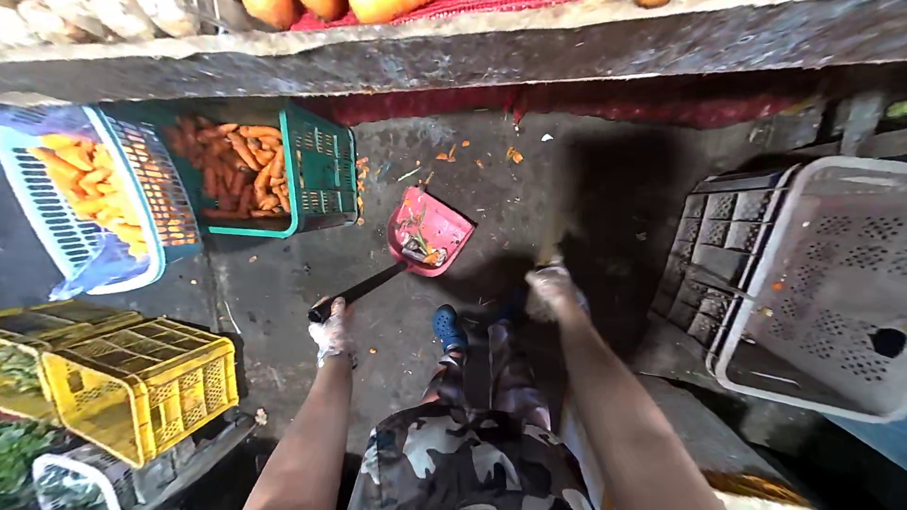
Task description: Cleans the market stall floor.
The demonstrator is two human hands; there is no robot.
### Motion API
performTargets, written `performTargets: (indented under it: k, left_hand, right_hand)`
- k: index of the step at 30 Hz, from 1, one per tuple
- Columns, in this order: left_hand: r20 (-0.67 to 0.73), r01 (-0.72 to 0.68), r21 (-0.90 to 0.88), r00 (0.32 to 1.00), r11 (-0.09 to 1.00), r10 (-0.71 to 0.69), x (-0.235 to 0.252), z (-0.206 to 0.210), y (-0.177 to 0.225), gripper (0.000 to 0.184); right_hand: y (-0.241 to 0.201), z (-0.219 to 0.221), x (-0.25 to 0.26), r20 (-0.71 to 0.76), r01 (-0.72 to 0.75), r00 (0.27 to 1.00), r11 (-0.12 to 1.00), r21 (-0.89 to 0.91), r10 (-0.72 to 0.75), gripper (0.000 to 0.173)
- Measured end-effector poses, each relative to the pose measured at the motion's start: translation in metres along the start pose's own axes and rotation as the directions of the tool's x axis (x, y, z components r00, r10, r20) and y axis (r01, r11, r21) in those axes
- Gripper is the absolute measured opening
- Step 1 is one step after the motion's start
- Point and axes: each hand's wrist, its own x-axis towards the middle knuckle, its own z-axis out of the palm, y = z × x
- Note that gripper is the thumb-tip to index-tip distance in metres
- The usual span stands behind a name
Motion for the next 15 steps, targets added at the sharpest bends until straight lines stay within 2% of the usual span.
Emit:
performTargets:
  k: [1,2,4,5,8,10,11,12,13,14,15]
  left_hand:
    - [-0.026,0.023,-0.002,0.999,1.000,-0.023,0.002,-0.006,0.000,0.043]
    - [-0.056,0.042,0.007,0.998,0.999,-0.041,0.006,-0.011,0.000,0.042]
    - [-0.094,0.089,0.040,0.992,0.995,-0.085,0.007,-0.022,0.011,0.042]
    - [-0.116,0.100,0.057,0.989,0.993,-0.093,0.011,-0.028,0.013,0.042]
    - [-0.132,0.146,0.098,0.982,0.984,-0.133,0.024,-0.044,0.029,0.042]
    - [-0.110,0.170,0.124,0.981,0.978,-0.157,0.037,-0.054,0.031,0.043]
    - [-0.088,0.176,0.141,0.982,0.974,-0.165,0.044,-0.058,0.029,0.044]
    - [-0.062,0.171,0.154,0.985,0.973,-0.164,0.052,-0.061,0.026,0.045]
    - [-0.050,0.156,0.154,0.987,0.976,-0.150,0.061,-0.062,0.017,0.045]
    - [-0.050,0.142,0.158,0.990,0.977,-0.135,0.072,-0.063,0.007,0.045]
    - [-0.055,0.129,0.166,0.991,0.978,-0.122,0.083,-0.063,-0.003,0.045]
  right_hand:
    - [-0.033,0.011,-0.005,0.152,-0.154,0.973,0.980,-0.126,0.172,0.070]
    - [-0.055,0.025,-0.015,0.235,-0.185,0.940,0.949,-0.254,0.246,0.072]
    - [-0.064,0.041,-0.038,0.313,-0.108,0.917,0.908,-0.405,0.248,0.079]
    - [-0.055,0.040,-0.050,0.324,-0.058,0.923,0.906,-0.420,0.209,0.084]
    - [-0.016,-0.003,-0.073,0.202,0.053,0.979,0.936,-0.348,0.020,0.087]
    - [-0.023,-0.030,-0.091,0.045,0.073,0.997,0.948,-0.310,-0.062,0.085]
    - [-0.048,-0.035,-0.106,-0.066,0.083,0.992,0.957,-0.278,-0.105,0.080]
    - [-0.101,-0.041,-0.131,-0.105,0.037,0.992,0.971,-0.235,-0.064,0.072]
    - [-0.179,-0.053,-0.162,-0.007,-0.113,0.993,0.973,-0.204,0.114,0.063]
    - [-0.247,-0.057,-0.187,0.088,-0.228,0.964,0.953,-0.198,0.249,0.053]
    - [-0.290,-0.050,-0.202,0.123,-0.284,0.942,0.938,-0.199,0.312,0.046]
